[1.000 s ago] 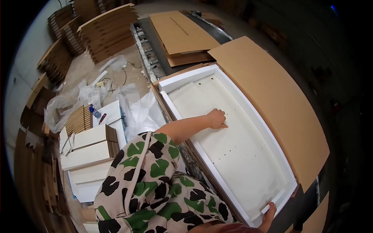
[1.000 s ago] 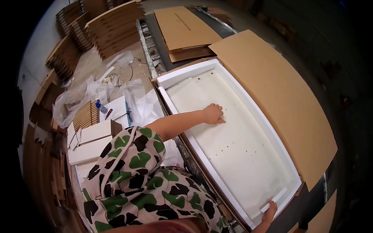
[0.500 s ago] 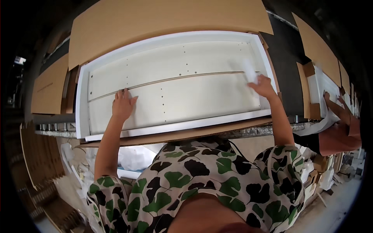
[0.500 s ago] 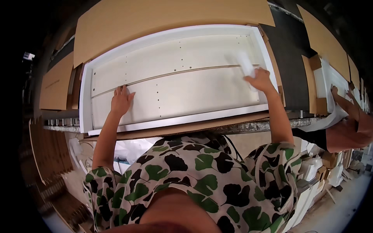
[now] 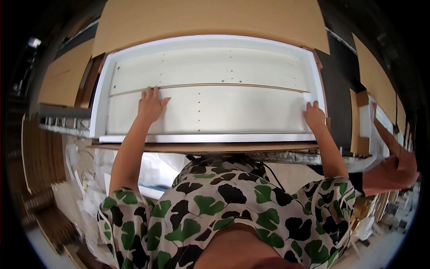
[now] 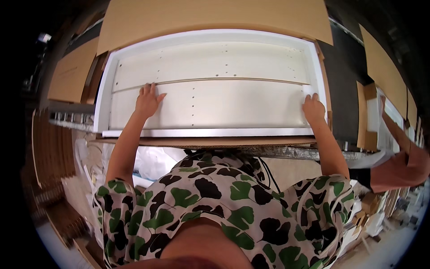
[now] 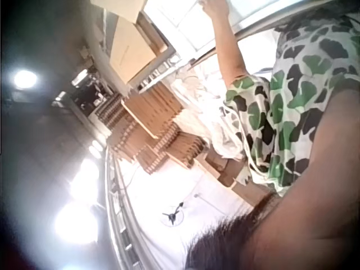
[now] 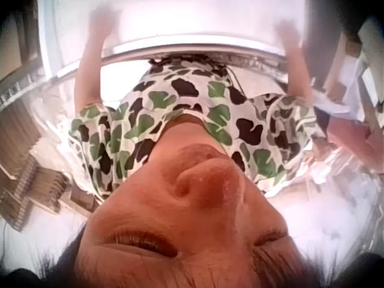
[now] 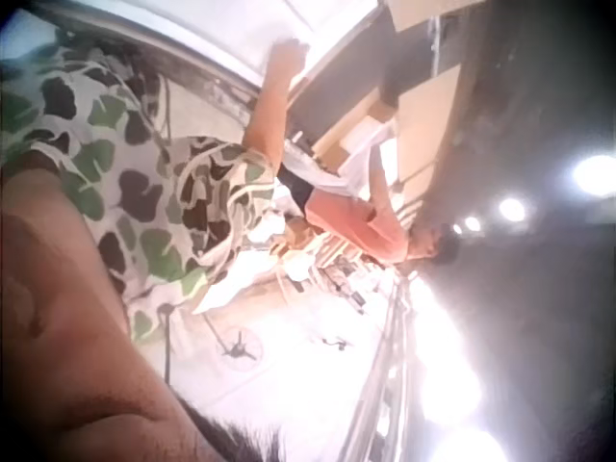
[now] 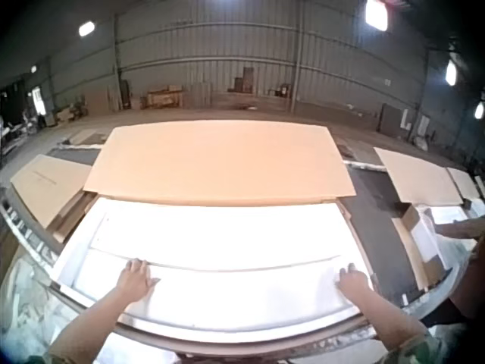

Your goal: The person packages white furniture panels by placing them into a cardboard box on a conveyor, layering them with protective foam sheets, and ensuring each piece is positioned correctly within the shipping container.

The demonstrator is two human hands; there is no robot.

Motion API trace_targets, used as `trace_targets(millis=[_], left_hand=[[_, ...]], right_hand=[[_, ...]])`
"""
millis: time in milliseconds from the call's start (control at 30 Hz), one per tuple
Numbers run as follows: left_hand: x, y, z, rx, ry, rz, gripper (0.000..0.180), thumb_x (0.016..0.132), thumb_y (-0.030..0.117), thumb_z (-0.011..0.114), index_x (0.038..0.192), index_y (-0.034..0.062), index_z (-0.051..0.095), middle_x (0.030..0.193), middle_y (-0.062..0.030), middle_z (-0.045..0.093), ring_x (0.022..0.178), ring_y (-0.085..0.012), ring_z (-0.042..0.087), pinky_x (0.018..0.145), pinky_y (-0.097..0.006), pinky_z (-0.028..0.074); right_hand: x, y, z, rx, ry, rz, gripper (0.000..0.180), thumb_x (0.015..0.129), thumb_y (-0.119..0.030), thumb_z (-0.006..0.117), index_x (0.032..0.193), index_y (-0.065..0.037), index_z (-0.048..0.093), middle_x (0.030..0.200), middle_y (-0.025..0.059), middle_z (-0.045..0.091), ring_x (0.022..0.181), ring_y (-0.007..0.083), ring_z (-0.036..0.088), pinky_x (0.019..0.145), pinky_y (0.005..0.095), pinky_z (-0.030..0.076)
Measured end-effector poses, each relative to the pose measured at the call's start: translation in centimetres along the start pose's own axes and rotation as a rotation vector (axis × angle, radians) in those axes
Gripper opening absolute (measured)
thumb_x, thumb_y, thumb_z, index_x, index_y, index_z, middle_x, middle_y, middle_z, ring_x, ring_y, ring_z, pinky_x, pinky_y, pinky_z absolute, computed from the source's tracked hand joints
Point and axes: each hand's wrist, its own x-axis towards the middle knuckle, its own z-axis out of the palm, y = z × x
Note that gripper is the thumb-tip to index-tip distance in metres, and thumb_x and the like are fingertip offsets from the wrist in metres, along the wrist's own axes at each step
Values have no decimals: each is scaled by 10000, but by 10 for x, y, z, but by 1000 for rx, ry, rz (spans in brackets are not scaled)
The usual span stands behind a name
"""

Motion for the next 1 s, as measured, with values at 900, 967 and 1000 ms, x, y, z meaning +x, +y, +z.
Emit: trace_targets(millis=[900, 967, 1000], left_hand=[[-524, 192, 55, -818, -110, -2045, 396, 738, 397, 609, 898, 39, 662, 860, -165, 645, 835, -305, 618, 747, -359, 477], [-538, 208, 63, -886, -240, -1987, 401, 735, 404, 608, 898, 42, 663, 890, -165, 642, 857, -308, 612, 763, -365, 473], [-508, 243, 115, -943, -270, -1957, 405, 737, 410, 602, 895, 42, 663, 905, -166, 640, 867, -312, 608, 771, -370, 471]], right_hand=[[29, -239, -194, 842, 117, -1160, 305, 846, -45, 533, 1142, 28, 517, 1091, 146, 574, 878, 212, 587, 743, 292, 466], [-9, -265, -201, 1039, 82, -1241, 298, 843, 21, 499, 1139, 49, 511, 1095, 154, 568, 857, 200, 590, 725, 281, 476], [8, -263, -182, 1112, 50, -1273, 296, 842, 51, 477, 1136, 61, 508, 1096, 162, 564, 843, 198, 592, 715, 277, 481]])
